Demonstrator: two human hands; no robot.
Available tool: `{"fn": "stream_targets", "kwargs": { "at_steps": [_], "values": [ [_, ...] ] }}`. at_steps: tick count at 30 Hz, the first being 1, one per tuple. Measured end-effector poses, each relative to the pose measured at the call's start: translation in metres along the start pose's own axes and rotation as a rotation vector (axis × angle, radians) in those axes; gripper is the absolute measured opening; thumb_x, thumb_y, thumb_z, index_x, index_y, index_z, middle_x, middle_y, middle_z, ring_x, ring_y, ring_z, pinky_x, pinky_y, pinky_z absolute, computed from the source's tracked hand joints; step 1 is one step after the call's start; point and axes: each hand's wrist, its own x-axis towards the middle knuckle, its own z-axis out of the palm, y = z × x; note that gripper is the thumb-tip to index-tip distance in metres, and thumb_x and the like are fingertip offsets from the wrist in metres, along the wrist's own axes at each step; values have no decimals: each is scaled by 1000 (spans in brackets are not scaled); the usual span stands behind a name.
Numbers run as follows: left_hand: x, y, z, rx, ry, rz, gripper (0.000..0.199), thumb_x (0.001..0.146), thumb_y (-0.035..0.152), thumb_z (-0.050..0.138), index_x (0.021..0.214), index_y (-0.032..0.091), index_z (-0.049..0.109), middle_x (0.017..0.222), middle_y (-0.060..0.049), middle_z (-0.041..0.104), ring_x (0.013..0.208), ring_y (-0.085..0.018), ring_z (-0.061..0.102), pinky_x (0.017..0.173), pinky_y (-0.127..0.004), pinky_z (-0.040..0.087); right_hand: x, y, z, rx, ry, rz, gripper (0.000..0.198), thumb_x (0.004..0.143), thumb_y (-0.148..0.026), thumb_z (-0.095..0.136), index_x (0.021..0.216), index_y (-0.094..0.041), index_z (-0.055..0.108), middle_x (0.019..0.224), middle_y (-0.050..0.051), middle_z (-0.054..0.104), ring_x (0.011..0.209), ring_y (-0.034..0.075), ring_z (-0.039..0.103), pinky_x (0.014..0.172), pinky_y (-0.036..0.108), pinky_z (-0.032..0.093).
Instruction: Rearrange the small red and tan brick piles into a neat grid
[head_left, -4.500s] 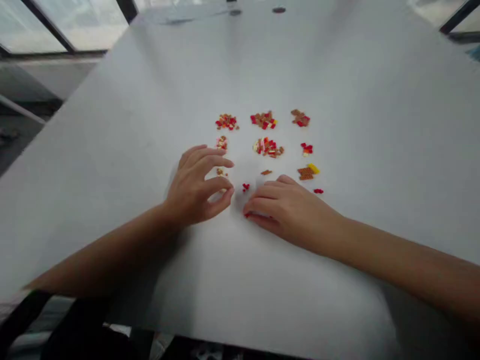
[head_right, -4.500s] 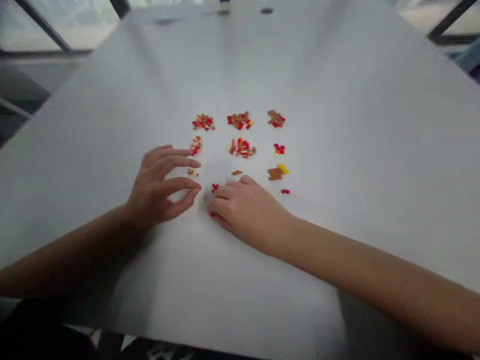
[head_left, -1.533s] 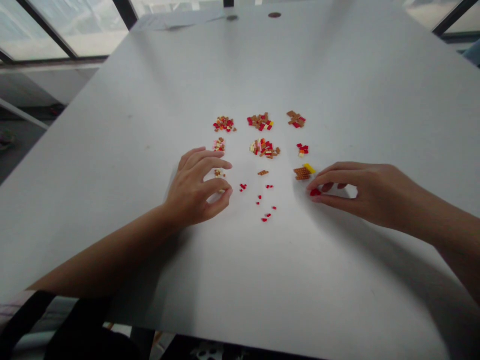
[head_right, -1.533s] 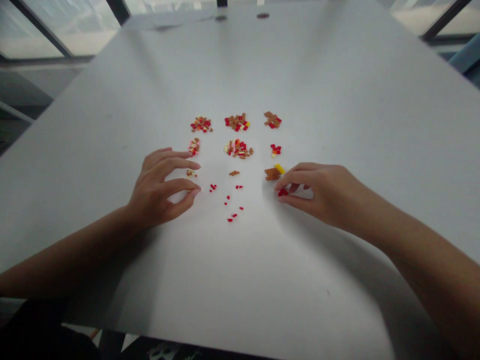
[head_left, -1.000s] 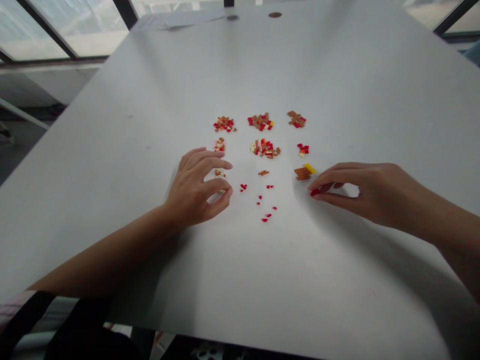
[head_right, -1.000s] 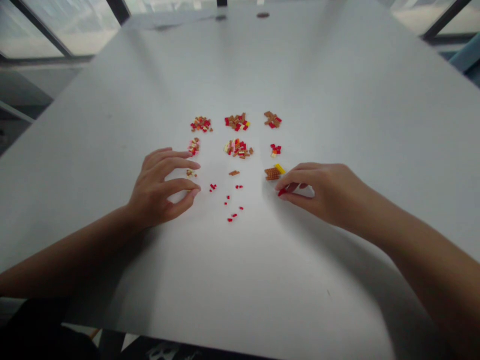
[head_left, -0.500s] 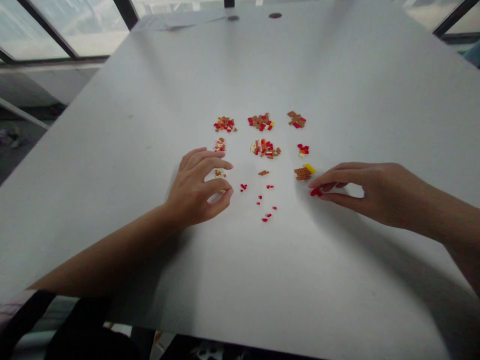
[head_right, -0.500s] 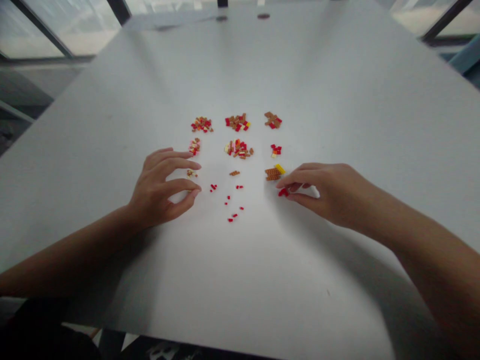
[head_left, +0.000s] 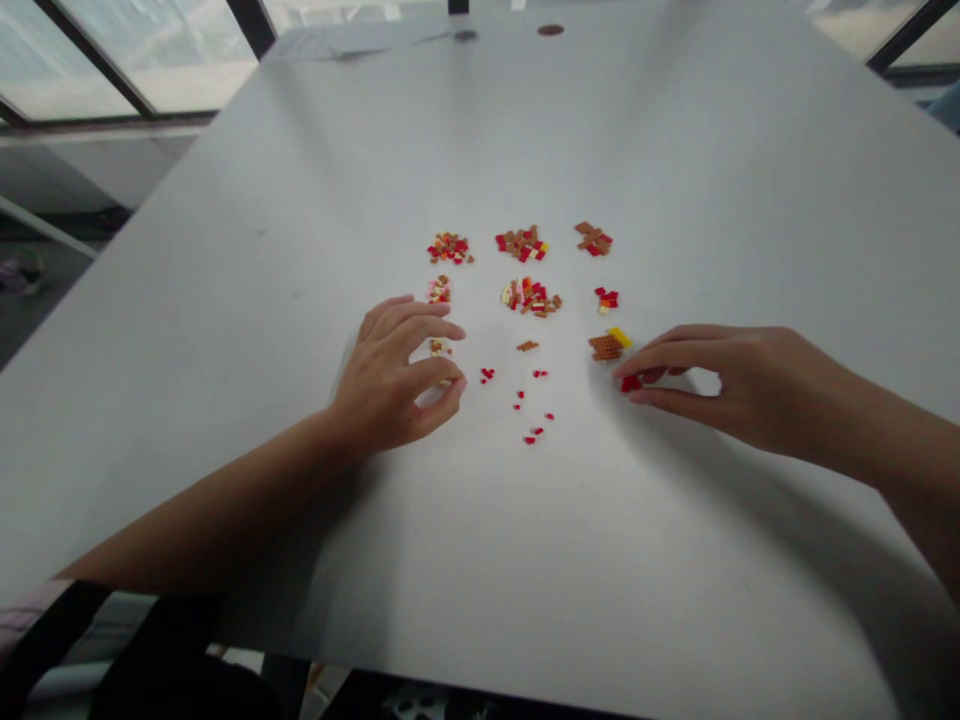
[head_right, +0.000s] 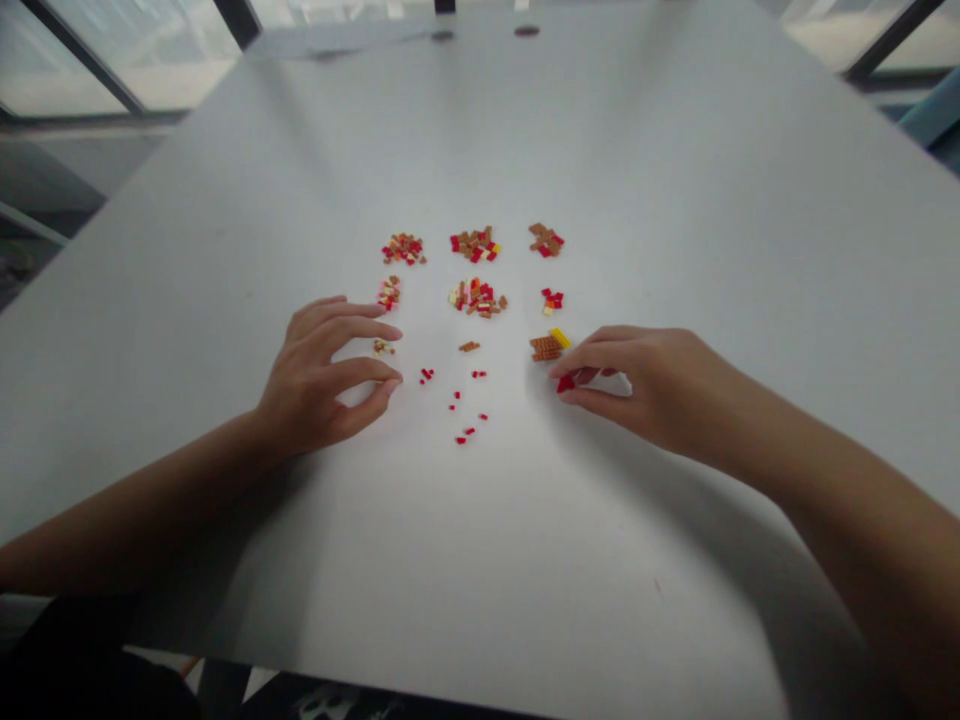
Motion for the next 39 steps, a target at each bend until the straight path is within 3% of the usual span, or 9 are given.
{"fn": "stream_targets", "kwargs": {
  "at_steps": [18, 29, 35, 39],
  "values": [
    [0, 0, -1, 2, -7, 1, 8, 86, 21, 68, 79, 24, 65, 109, -4, 75, 116, -26, 67, 105, -52, 50, 0, -3, 4, 9, 57, 3, 17, 94, -37, 59, 93, -29, 74, 90, 2, 77, 67, 21, 72, 61, 36, 54],
    [0, 0, 0, -2, -21, -27, 8, 85, 22, 68, 78, 24, 65, 110, -2, 74, 117, -25, 66, 106, -52, 48, 4, -13, 2, -8, 12, 72, 23, 95, -37, 55, 89, -27, 75, 88, 3, 76, 65, 20, 70, 61, 34, 55],
    [0, 0, -1, -10, -32, -43, 7, 84, 22, 69, 79, 25, 66, 110, -2, 74, 117, -26, 66, 106, -52, 48, 9, -29, 6, -150, 174, -25, 21, 98, -27, 54, 92, -25, 74, 90, 6, 77, 69, 20, 71, 62, 34, 53],
    [0, 1, -2, -21, -78, -75, 7, 82, 22, 69, 78, 26, 66, 112, -1, 74, 118, -26, 65, 107, -54, 46, 17, -37, 19, -216, 176, -154, 23, 100, -23, 52, 94, -22, 74, 94, 8, 78, 82, 23, 72, 72, 36, 53]
  ]
}}
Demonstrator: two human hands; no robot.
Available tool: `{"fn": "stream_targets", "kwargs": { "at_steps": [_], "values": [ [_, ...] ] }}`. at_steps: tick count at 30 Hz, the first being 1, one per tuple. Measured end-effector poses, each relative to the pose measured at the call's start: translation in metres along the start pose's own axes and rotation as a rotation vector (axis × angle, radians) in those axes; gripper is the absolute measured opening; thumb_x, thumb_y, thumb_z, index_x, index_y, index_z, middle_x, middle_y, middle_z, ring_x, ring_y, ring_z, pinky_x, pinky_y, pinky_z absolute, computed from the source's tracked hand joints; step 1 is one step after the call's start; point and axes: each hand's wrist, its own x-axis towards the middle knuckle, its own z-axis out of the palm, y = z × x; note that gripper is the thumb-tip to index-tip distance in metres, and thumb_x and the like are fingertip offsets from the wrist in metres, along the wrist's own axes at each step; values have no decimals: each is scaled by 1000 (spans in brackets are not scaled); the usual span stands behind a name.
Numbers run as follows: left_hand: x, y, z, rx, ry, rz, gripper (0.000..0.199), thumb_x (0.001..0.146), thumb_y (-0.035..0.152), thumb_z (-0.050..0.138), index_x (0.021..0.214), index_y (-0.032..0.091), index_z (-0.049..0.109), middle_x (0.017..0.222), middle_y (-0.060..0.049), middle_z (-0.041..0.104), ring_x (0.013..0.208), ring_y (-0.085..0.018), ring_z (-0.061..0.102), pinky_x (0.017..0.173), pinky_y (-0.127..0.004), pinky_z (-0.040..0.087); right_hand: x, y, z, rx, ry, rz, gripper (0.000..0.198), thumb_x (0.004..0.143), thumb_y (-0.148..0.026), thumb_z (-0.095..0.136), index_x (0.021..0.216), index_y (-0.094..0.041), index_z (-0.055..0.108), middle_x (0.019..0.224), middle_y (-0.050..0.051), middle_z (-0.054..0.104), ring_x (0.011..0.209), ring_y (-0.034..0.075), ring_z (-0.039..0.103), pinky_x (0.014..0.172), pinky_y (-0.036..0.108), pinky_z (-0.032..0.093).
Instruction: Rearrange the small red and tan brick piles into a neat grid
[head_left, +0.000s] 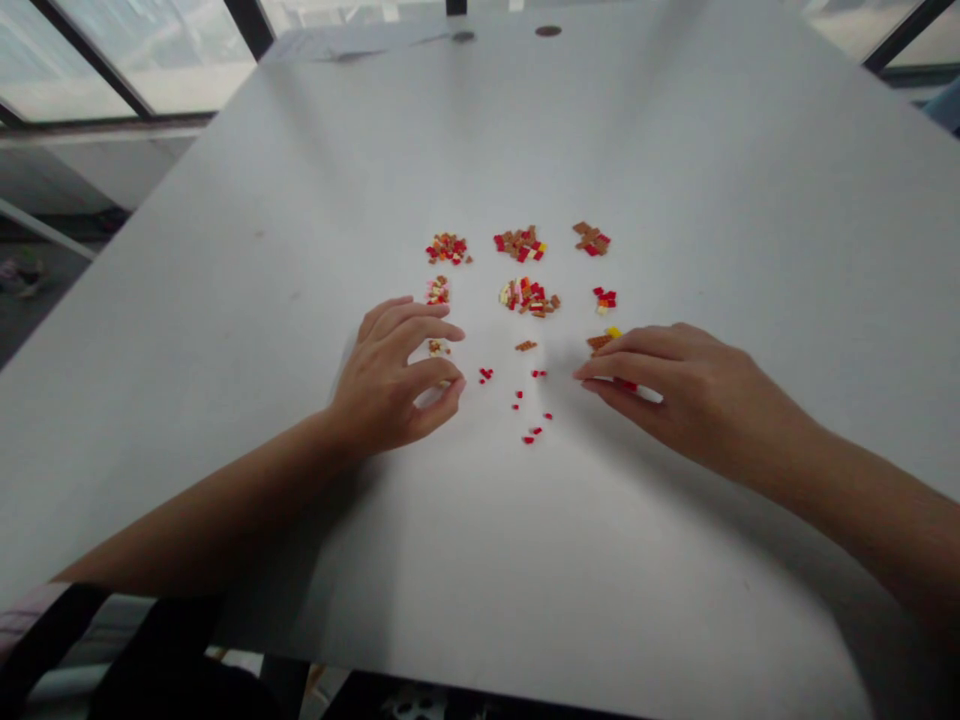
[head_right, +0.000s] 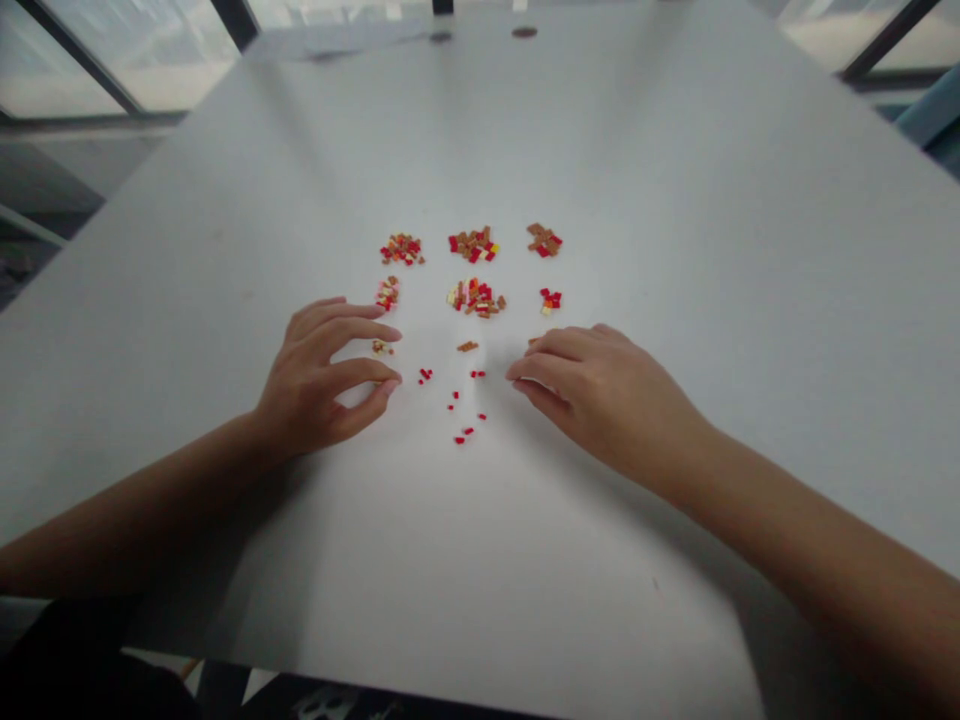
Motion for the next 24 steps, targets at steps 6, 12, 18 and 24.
{"fn": "stream_targets", "kwargs": {
  "at_steps": [6, 12, 18, 24],
  "values": [
    [0, 0, 0, 17, 4, 5, 7, 84, 24, 68, 78, 26, 66, 111, -1, 74, 117, -25, 66, 106, -52, 47, 16, -7, 15, -50, 10, -96, 24, 100, -21, 52, 106, -18, 75, 99, 9, 78, 85, 22, 71, 77, 35, 50],
    [0, -1, 1, 16, 44, 41, 7, 85, 22, 68, 78, 25, 65, 110, -2, 75, 117, -25, 66, 106, -51, 48, 26, -12, 20, -99, -16, -135, 25, 101, -19, 50, 103, -19, 75, 99, 7, 79, 85, 20, 71, 77, 36, 45],
    [-1, -1, 2, 12, 35, 31, 7, 84, 23, 68, 78, 26, 65, 111, -2, 75, 117, -26, 67, 106, -52, 49, 24, -11, 17, -127, -61, -135, 27, 101, -18, 49, 96, -21, 75, 94, 6, 79, 81, 19, 69, 77, 36, 45],
    [-1, -1, 1, 4, 17, 15, 8, 84, 23, 68, 77, 26, 65, 111, -1, 74, 118, -26, 66, 106, -52, 48, 19, -8, 13, -132, -76, -109, 30, 102, -22, 47, 95, -21, 76, 95, 7, 79, 82, 21, 71, 78, 37, 47]
  ]
}}
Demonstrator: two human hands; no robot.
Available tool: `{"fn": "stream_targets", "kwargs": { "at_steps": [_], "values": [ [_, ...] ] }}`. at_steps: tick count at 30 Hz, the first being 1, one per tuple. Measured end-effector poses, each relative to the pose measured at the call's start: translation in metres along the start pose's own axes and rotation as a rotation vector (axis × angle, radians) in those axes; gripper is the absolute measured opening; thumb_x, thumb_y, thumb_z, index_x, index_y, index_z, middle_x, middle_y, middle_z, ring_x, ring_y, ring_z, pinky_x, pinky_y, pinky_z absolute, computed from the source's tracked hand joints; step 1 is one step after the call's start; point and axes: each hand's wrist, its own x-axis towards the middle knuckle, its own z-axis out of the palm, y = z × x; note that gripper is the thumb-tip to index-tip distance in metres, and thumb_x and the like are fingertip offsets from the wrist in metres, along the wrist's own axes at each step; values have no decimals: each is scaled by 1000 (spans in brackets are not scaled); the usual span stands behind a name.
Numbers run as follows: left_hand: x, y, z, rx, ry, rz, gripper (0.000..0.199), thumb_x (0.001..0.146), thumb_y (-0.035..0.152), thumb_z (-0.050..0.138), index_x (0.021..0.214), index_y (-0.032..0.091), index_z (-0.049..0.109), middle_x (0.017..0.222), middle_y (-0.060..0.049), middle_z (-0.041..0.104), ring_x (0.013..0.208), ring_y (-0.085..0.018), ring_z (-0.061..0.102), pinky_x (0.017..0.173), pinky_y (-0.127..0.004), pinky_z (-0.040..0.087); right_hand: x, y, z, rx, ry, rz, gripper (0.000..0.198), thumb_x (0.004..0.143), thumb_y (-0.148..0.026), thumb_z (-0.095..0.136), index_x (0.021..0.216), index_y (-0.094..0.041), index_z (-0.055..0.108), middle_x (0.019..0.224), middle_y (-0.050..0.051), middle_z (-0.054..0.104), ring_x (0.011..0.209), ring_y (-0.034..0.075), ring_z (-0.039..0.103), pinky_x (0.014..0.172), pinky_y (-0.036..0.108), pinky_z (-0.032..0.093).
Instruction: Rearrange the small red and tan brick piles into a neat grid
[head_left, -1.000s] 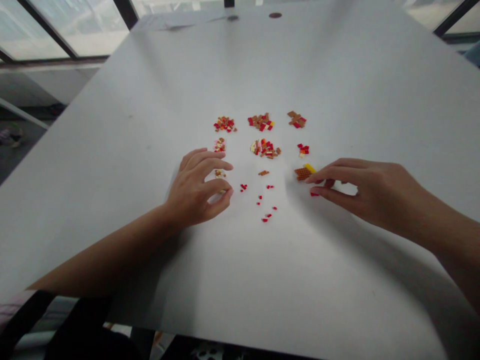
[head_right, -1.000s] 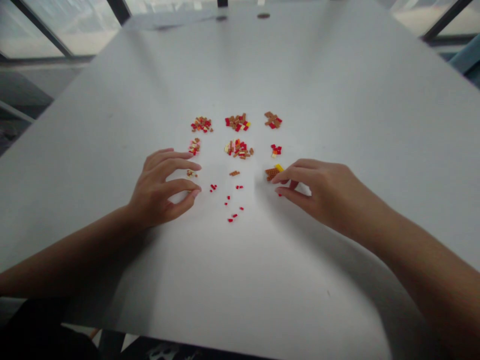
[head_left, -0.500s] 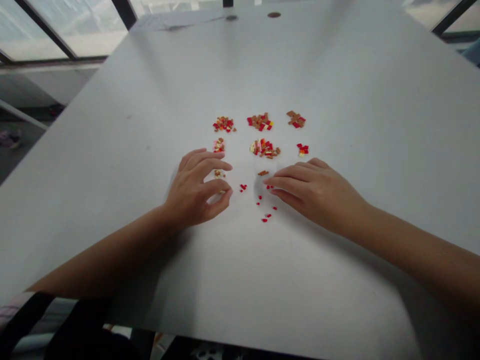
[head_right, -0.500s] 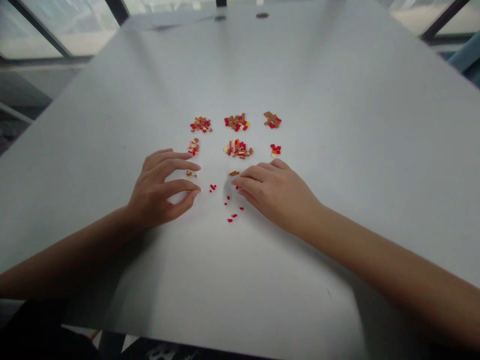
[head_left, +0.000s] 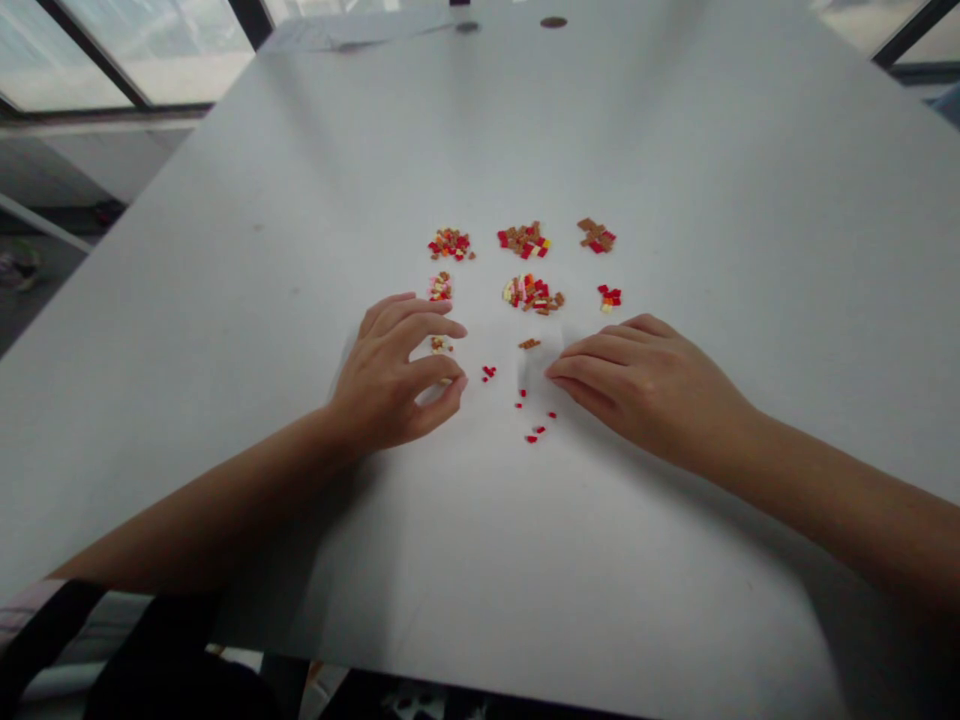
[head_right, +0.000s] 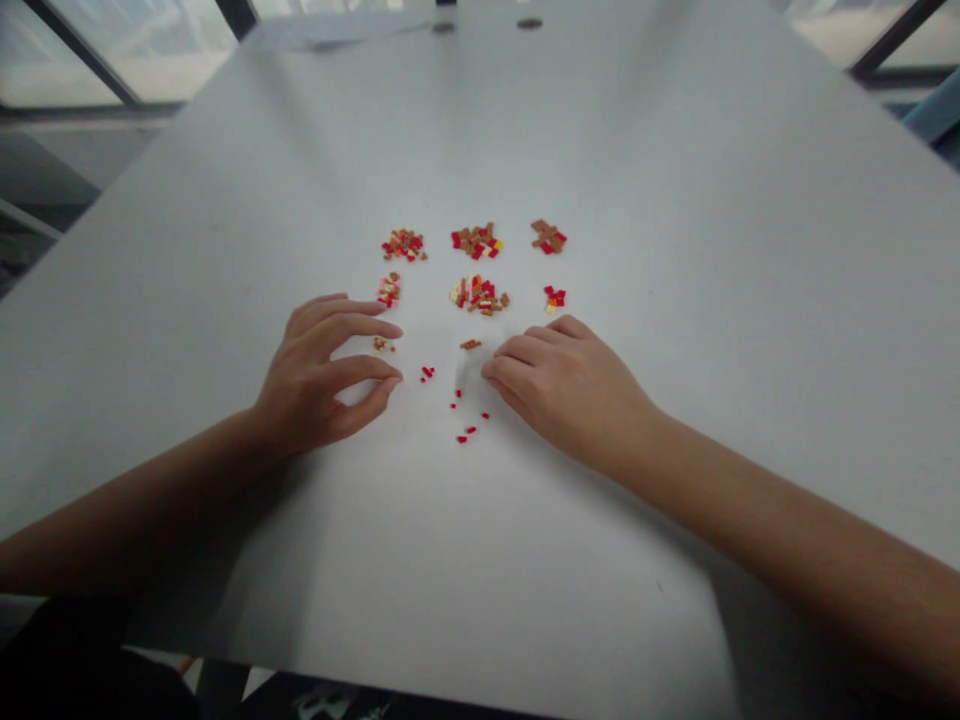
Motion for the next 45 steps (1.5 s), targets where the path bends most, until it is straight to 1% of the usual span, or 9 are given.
{"fn": "stream_targets", "kwargs": {
  "at_steps": [6, 12, 15, 19, 25, 30, 34, 40, 45],
  "values": [
    [0, 0, 0, -14, -7, -6, 7, 83, 22, 69, 79, 26, 66, 112, -1, 74, 119, -26, 65, 107, -53, 47, -4, -4, -5, 127, 39, 39, 23, 100, -23, 52, 96, -20, 75, 93, 7, 79, 82, 21, 71, 76, 36, 47],
    [-1, 0, 0, -15, 1, 9, 7, 83, 20, 69, 80, 26, 66, 112, -2, 74, 118, -26, 66, 106, -54, 48, -3, -13, -8, 302, 16, -21, 19, 97, -23, 57, 95, -24, 76, 94, 6, 77, 84, 20, 70, 83, 38, 48],
    [-1, -1, -1, -13, -26, -9, 6, 83, 21, 69, 79, 26, 67, 112, -1, 74, 119, -26, 65, 107, -54, 47, -3, -15, -6, 319, -17, -42, 21, 97, -21, 56, 93, -25, 76, 97, 6, 77, 82, 19, 69, 85, 40, 45],
    [-1, -1, -1, -11, -28, -8, 6, 83, 23, 68, 79, 26, 66, 112, -1, 74, 119, -26, 65, 106, -53, 47, -4, -16, -2, 349, -6, -26, 22, 98, -20, 55, 90, -23, 76, 95, 7, 77, 83, 19, 70, 84, 40, 44],
    [0, -1, 0, -7, 5, 15, 7, 84, 21, 69, 79, 25, 65, 112, -2, 74, 117, -26, 66, 106, -52, 48, -4, -19, -3, 366, 12, -31, 21, 97, -18, 57, 99, -25, 77, 97, 7, 77, 82, 19, 69, 83, 39, 42],
    [0, 0, 0, -23, 7, 19, 7, 83, 21, 69, 80, 26, 66, 112, -2, 74, 118, -26, 66, 106, -53, 48, -4, -18, -3, 356, 36, -57, 21, 98, -18, 56, 92, -23, 75, 94, 5, 77, 80, 18, 69, 82, 39, 43],
    [0, 0, -1, -4, -4, 12, 7, 85, 22, 68, 79, 25, 65, 111, -1, 75, 118, -25, 66, 107, -52, 48, -10, -8, -9, 341, 31, 13, 17, 98, -25, 57, 92, -23, 73, 91, 4, 78, 82, 19, 71, 80, 38, 46],
    [1, 0, 1, -4, 42, 63, 6, 85, 20, 68, 81, 24, 65, 109, -4, 75, 116, -25, 67, 106, -50, 49, -32, 27, -20, 204, 44, 194, 19, 98, -34, 56, 88, -29, 71, 75, 0, 75, 65, 20, 70, 71, 38, 49],
    [0, 0, 1, -2, 38, 51, 6, 85, 21, 68, 80, 24, 66, 109, -3, 75, 117, -25, 67, 106, -50, 49, -46, 45, -23, 141, 39, 224, 22, 99, -37, 54, 90, -32, 73, 75, -1, 75, 64, 20, 70, 65, 38, 48]
  ]
}}
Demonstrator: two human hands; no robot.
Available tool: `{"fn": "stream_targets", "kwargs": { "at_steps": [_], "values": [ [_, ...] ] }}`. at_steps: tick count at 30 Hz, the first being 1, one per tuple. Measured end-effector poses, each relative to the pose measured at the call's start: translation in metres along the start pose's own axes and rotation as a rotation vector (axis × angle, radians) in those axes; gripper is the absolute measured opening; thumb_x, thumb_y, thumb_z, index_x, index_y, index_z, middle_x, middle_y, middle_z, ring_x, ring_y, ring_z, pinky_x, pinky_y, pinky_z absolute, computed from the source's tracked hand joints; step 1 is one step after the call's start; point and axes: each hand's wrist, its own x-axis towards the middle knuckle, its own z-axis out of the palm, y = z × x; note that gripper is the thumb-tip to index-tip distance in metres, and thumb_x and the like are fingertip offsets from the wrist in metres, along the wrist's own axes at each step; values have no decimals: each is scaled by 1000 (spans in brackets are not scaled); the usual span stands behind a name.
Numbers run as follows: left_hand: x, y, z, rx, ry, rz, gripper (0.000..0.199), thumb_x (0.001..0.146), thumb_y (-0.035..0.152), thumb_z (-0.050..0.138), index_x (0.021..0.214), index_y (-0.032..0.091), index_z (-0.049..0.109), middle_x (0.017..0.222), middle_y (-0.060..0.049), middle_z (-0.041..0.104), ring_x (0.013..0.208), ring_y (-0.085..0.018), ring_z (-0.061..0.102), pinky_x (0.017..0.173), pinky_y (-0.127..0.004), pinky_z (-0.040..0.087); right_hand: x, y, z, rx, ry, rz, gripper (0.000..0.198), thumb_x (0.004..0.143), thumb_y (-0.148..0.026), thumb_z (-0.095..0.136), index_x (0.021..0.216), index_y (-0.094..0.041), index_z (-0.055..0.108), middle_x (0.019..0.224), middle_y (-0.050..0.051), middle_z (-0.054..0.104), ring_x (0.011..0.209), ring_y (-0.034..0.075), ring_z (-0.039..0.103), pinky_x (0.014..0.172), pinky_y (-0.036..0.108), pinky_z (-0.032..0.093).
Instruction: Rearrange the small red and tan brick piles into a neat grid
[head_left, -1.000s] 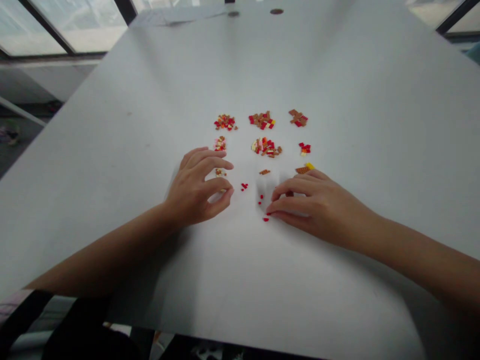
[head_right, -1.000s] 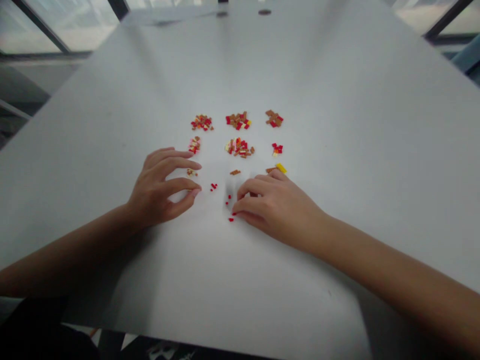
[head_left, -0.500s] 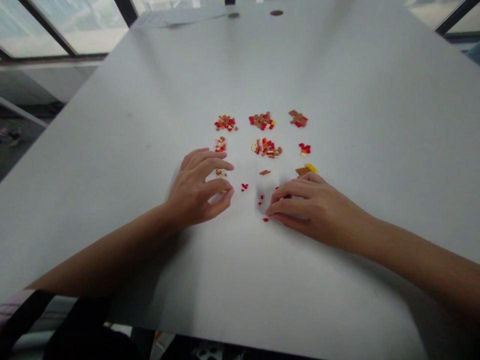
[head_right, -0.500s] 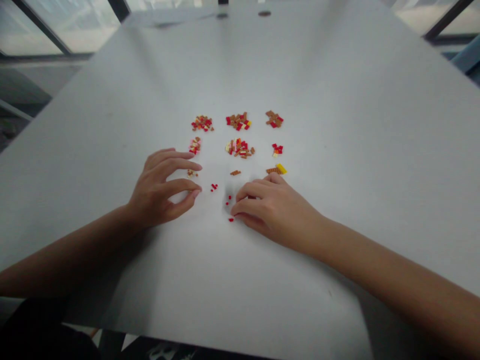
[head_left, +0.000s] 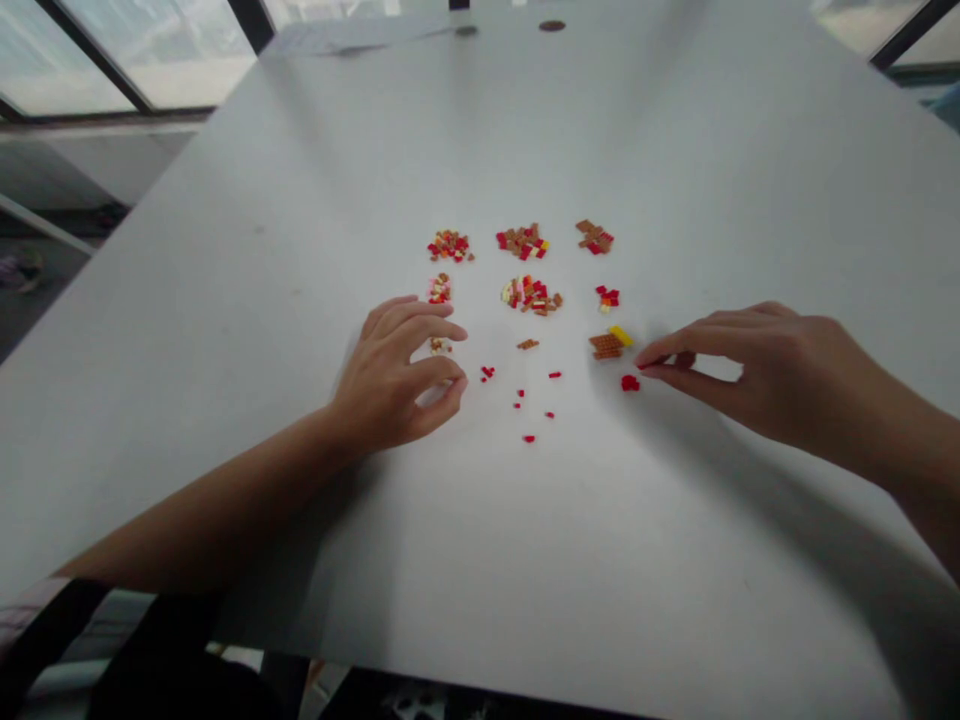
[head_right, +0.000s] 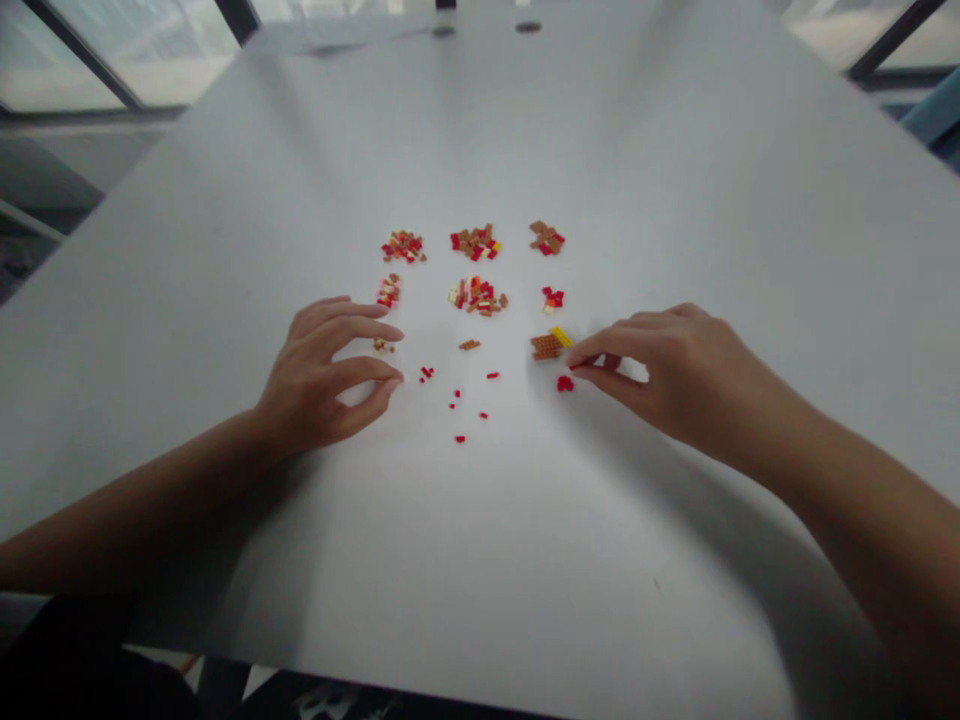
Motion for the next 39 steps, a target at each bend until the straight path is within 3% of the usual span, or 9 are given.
{"fn": "stream_targets", "kwargs": {
  "at_steps": [9, 23, 29, 33, 39],
  "values": [
    [1, 0, 0, 1, 11, 13, 6, 85, 20, 68, 80, 23, 66, 108, -4, 75, 116, -25, 67, 105, -50, 50, -2, 6, 3, 65, 7, -117, 23, 98, -30, 54, 90, -27, 76, 70, 1, 74, 57, 18, 68, 53, 33, 44],
    [1, 1, 0, 1, 11, 16, 7, 86, 20, 68, 81, 23, 64, 108, -4, 75, 116, -25, 68, 105, -51, 50, 0, 6, 2, 31, 8, -88, 23, 98, -33, 53, 90, -30, 75, 70, 0, 74, 57, 20, 69, 54, 35, 47],
    [0, 1, 1, 4, 11, 8, 7, 85, 20, 69, 81, 23, 65, 109, -4, 75, 116, -25, 67, 105, -51, 49, 3, -25, 1, 124, 105, 46, 10, 93, -26, 64, 95, -28, 73, 93, 1, 79, 76, 20, 74, 66, 34, 55],
    [0, 1, 1, 4, 5, 4, 7, 85, 20, 68, 81, 24, 65, 109, -3, 75, 116, -25, 67, 105, -51, 49, 9, -55, 15, 218, 69, -112, 11, 95, -21, 62, 92, -25, 72, 90, 2, 78, 86, 20, 74, 79, 35, 55],
    [0, 1, -1, 5, -22, -13, 6, 85, 22, 69, 80, 25, 65, 110, -2, 75, 118, -25, 66, 106, -51, 48, 14, -80, 39, 186, 71, -231, 16, 99, -25, 59, 96, -23, 75, 88, 4, 77, 78, 17, 68, 74, 35, 44]
  ]
}}
